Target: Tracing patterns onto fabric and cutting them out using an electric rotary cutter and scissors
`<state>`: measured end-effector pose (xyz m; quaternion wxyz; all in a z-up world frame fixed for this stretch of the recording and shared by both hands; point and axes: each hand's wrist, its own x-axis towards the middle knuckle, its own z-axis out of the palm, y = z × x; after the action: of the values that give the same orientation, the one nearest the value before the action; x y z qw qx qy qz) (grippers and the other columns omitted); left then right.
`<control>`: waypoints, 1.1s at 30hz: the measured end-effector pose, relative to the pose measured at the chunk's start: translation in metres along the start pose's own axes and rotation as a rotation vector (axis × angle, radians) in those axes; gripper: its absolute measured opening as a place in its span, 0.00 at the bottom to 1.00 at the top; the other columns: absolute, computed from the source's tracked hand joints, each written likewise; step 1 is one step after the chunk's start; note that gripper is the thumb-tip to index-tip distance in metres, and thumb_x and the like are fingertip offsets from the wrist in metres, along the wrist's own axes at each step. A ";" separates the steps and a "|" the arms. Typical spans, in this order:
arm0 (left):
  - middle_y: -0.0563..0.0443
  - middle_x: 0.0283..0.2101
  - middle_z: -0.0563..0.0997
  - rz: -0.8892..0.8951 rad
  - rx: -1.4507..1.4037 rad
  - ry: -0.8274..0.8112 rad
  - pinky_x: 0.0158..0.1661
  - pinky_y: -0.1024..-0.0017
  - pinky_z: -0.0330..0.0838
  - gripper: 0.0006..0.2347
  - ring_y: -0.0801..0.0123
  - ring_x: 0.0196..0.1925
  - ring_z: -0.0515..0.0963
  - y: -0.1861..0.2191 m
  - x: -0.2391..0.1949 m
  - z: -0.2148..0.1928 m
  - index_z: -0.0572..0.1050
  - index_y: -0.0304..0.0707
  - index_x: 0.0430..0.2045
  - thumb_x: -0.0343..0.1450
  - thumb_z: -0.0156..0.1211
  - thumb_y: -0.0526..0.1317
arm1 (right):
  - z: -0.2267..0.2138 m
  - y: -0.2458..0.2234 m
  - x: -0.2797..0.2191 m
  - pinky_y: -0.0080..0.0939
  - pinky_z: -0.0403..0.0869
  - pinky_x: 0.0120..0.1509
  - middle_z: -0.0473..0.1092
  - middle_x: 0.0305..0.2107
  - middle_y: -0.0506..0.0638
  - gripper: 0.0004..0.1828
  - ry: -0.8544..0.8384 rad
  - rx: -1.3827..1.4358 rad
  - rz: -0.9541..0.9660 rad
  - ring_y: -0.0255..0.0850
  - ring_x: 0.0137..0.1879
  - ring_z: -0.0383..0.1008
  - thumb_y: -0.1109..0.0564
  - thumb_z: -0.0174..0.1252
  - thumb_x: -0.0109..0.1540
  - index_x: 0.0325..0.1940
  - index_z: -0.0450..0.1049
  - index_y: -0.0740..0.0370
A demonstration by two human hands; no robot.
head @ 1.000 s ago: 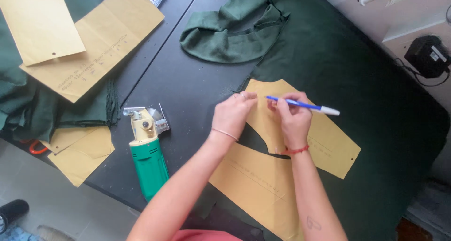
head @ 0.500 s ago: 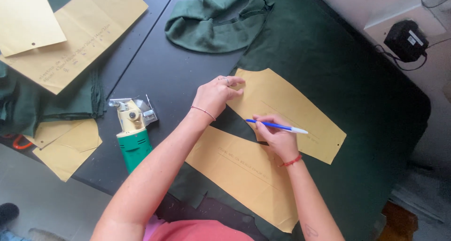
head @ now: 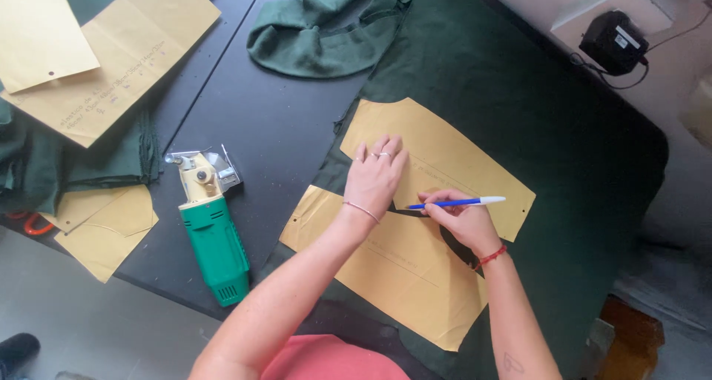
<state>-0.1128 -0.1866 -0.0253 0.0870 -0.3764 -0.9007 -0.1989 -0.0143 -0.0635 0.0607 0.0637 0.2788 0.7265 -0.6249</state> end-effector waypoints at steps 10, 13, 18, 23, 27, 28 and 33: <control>0.55 0.64 0.32 -0.129 0.008 -0.677 0.57 0.43 0.25 0.33 0.67 0.65 0.29 0.028 0.006 -0.043 0.40 0.59 0.58 0.62 0.46 0.60 | -0.064 0.010 -0.004 0.33 0.73 0.38 0.72 0.33 0.60 0.07 -0.040 -0.085 0.048 0.38 0.34 0.72 0.66 0.58 0.49 0.31 0.72 0.70; 0.55 0.63 0.30 -0.125 0.040 -0.681 0.57 0.42 0.26 0.33 0.67 0.65 0.28 0.029 0.007 -0.039 0.39 0.59 0.58 0.61 0.45 0.61 | -0.101 0.032 -0.018 0.33 0.73 0.39 0.71 0.33 0.61 0.07 0.025 -0.057 0.066 0.38 0.34 0.72 0.67 0.57 0.50 0.31 0.71 0.72; 0.55 0.63 0.29 -0.114 0.052 -0.690 0.57 0.42 0.26 0.33 0.68 0.65 0.28 0.032 0.007 -0.037 0.39 0.59 0.58 0.61 0.44 0.60 | -0.157 0.082 -0.046 0.31 0.72 0.37 0.71 0.30 0.60 0.07 0.130 -0.075 0.095 0.37 0.32 0.72 0.67 0.57 0.50 0.32 0.70 0.71; 0.55 0.64 0.30 -0.131 0.081 -0.694 0.57 0.43 0.25 0.33 0.68 0.65 0.29 0.034 0.006 -0.042 0.39 0.59 0.58 0.62 0.43 0.60 | -0.156 0.072 -0.066 0.35 0.73 0.35 0.71 0.23 0.60 0.07 0.241 -0.106 0.149 0.41 0.30 0.73 0.67 0.57 0.51 0.33 0.70 0.70; 0.52 0.61 0.43 -0.072 -0.011 -0.502 0.57 0.44 0.36 0.30 0.67 0.63 0.43 0.032 -0.006 -0.039 0.49 0.53 0.54 0.60 0.52 0.53 | -0.160 0.094 -0.082 0.36 0.73 0.31 0.68 0.19 0.60 0.06 0.430 -0.036 0.212 0.44 0.28 0.71 0.62 0.53 0.56 0.35 0.67 0.68; 0.49 0.59 0.52 -0.047 -0.088 -0.356 0.56 0.45 0.45 0.28 0.64 0.61 0.54 0.027 -0.010 -0.037 0.57 0.47 0.50 0.58 0.60 0.47 | -0.166 0.107 -0.081 0.38 0.73 0.26 0.66 0.17 0.61 0.07 0.502 -0.014 0.238 0.47 0.26 0.71 0.59 0.51 0.58 0.35 0.66 0.66; 0.60 0.29 0.62 0.061 0.040 -0.281 0.34 0.69 0.62 0.31 0.68 0.34 0.69 0.010 -0.051 -0.007 0.62 0.53 0.27 0.36 0.66 0.58 | -0.176 0.140 -0.108 0.45 0.67 0.38 0.67 0.21 0.53 0.24 0.646 -0.694 0.577 0.48 0.33 0.69 0.31 0.56 0.51 0.34 0.65 0.50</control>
<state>-0.0695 -0.2161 -0.0319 -0.0263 -0.4260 -0.8958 -0.1236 0.1889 0.0760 0.0237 0.0945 0.6066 0.7664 -0.1889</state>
